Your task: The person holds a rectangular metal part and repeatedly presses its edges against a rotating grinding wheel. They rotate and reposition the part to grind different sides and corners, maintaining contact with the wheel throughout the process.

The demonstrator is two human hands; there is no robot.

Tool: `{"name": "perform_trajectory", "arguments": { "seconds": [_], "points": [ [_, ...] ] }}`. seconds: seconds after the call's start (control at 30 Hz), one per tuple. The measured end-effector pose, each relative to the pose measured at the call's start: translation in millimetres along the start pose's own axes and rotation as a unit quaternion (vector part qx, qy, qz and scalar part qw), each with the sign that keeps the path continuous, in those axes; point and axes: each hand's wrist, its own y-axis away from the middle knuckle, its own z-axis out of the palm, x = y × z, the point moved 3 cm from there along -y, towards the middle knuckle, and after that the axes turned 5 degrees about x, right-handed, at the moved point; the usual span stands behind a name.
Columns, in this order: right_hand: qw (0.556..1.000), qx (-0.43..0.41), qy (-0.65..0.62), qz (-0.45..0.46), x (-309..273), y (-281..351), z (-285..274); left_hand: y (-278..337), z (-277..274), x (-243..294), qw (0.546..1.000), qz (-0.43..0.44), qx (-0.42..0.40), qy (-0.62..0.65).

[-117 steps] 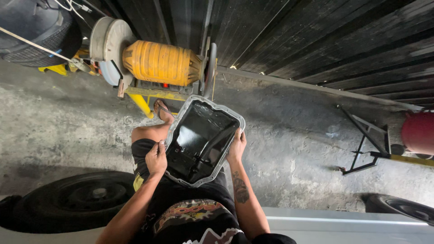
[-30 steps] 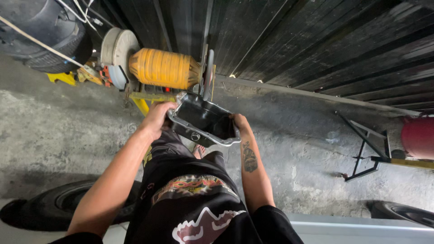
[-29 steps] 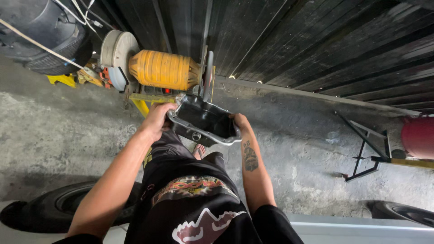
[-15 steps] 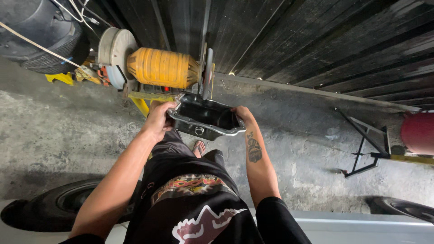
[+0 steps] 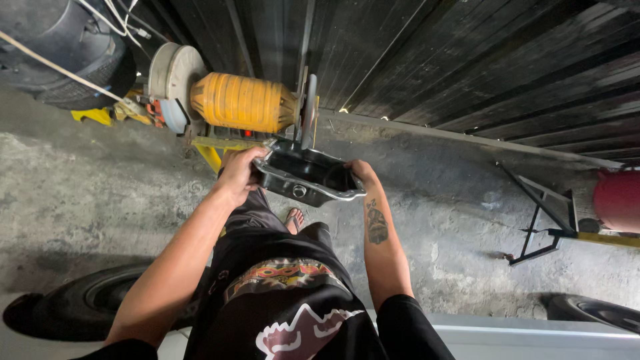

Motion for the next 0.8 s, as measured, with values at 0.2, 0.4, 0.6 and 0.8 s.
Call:
{"name": "perform_trajectory", "arguments": {
  "seconds": [0.2,0.4,0.6,0.8],
  "points": [
    [0.998,0.038,0.051,-0.004,3,18,-24,-10,18,-23,0.995,-0.027,-0.076,0.054],
    [0.999,0.035,0.018,0.02,-1,25,-31,-16,15,-35,0.997,-0.035,-0.069,0.027],
    [0.987,0.096,0.113,-0.061,-9,30,-47,-7,18,-38,0.997,-0.066,-0.041,0.024],
    [0.999,0.041,0.016,-0.02,1,23,-14,8,0,-20,0.999,-0.036,-0.012,0.021]
  ]
}}
